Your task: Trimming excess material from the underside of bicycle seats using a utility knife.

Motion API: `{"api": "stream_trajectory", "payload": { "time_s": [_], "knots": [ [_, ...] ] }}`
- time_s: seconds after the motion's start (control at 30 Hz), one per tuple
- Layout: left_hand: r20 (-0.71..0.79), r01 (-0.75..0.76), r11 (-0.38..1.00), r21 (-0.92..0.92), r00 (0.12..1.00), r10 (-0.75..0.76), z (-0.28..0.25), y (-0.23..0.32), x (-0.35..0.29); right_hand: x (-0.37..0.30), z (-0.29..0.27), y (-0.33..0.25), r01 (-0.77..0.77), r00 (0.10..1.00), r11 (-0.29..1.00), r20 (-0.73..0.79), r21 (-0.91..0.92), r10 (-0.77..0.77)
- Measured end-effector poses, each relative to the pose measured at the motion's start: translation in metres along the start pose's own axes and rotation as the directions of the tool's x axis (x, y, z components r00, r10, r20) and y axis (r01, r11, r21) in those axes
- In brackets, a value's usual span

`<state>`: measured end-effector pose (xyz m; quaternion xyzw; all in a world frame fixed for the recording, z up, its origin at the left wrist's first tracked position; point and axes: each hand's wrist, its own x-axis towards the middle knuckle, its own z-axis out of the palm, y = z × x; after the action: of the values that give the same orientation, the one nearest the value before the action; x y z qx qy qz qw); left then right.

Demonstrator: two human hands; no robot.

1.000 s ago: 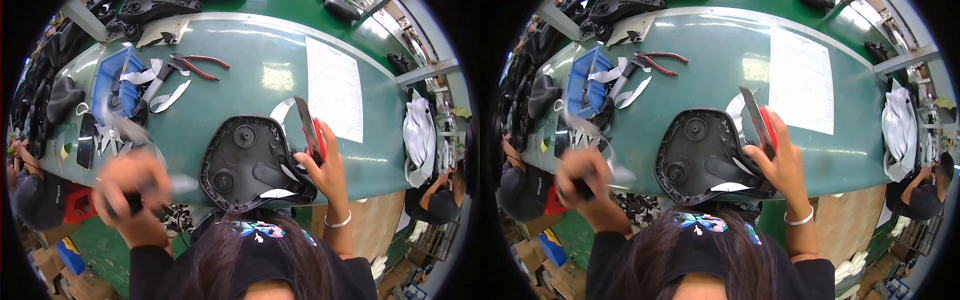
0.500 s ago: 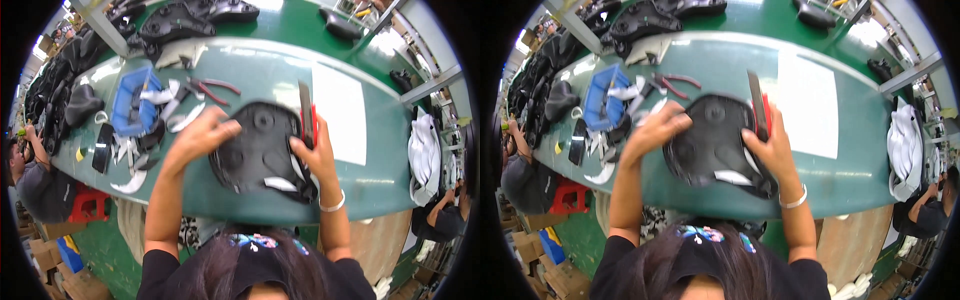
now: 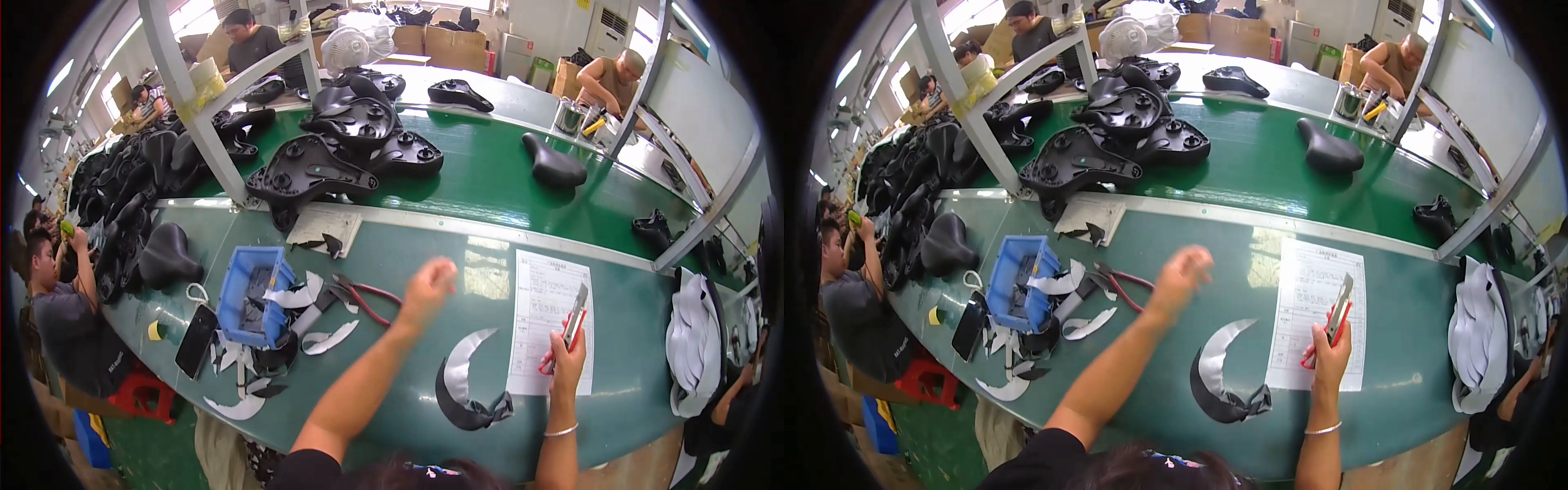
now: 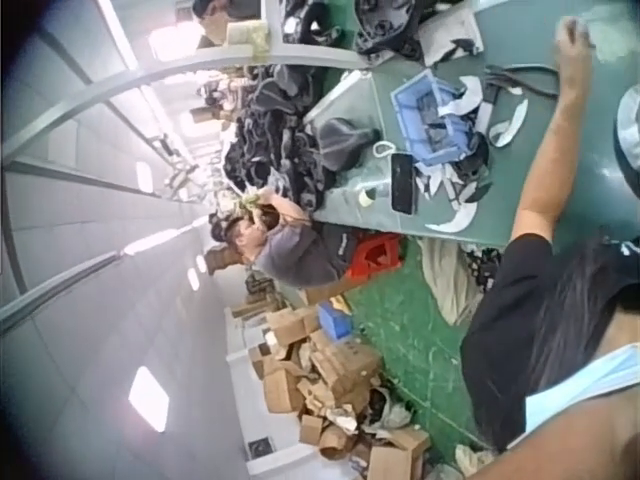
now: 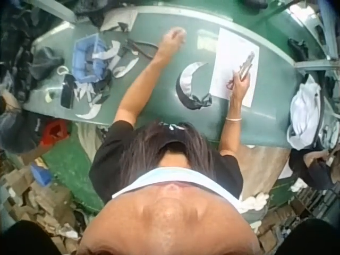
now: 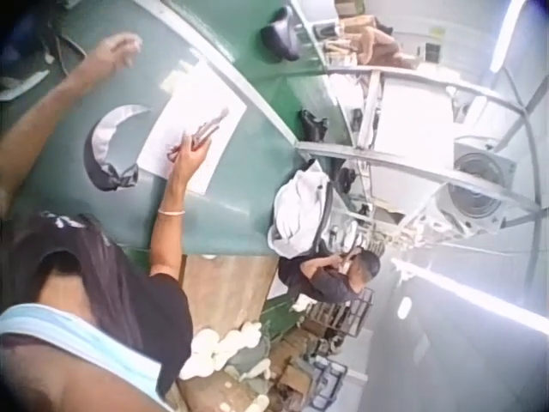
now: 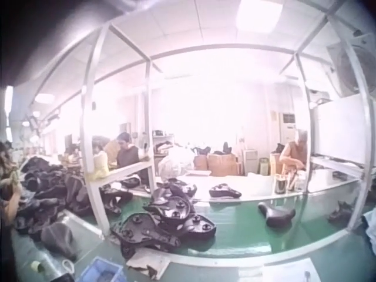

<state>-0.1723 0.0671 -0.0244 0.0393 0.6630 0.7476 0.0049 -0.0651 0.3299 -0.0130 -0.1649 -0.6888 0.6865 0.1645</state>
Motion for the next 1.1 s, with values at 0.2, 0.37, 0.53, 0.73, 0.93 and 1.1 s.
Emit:
{"api": "stream_trajectory", "payload": {
  "time_s": [0.2, 0.37, 0.53, 0.73, 0.93, 1.1],
  "knots": [
    [0.023, -0.192, 0.88, 0.435, 0.979, 0.202, 0.017, -0.015, -0.019, 0.152, 0.045, 0.016, 0.052, 0.989, 0.999, 0.136, 0.011, -0.053],
    [-0.055, -0.069, 0.891, 0.45, 0.993, 0.104, 0.009, -0.011, -0.022, 0.309, 0.111, 0.027, 0.04, 0.996, 0.982, 0.069, 0.184, -0.053],
    [-0.027, -0.076, 0.906, 0.417, 0.995, 0.096, 0.024, -0.009, -0.018, 0.417, 0.116, 0.032, 0.176, 0.981, 0.909, -0.148, 0.377, -0.128],
    [-0.113, -0.054, 0.896, 0.44, 0.987, 0.115, 0.016, -0.013, -0.011, 0.354, 0.157, 0.039, 0.175, 0.984, 0.967, -0.016, 0.187, -0.176],
    [-0.149, 0.02, 0.961, 0.276, 0.989, 0.022, 0.01, -0.011, -0.016, 0.148, 0.096, -0.02, 0.491, 0.853, 0.824, 0.35, -0.282, -0.388],
    [0.055, 0.245, 0.889, -0.388, 0.969, -0.243, -0.007, 0.001, -0.011, -0.01, 0.043, -0.04, 0.909, 0.417, 0.175, 0.807, -0.379, -0.418]
  ]
}}
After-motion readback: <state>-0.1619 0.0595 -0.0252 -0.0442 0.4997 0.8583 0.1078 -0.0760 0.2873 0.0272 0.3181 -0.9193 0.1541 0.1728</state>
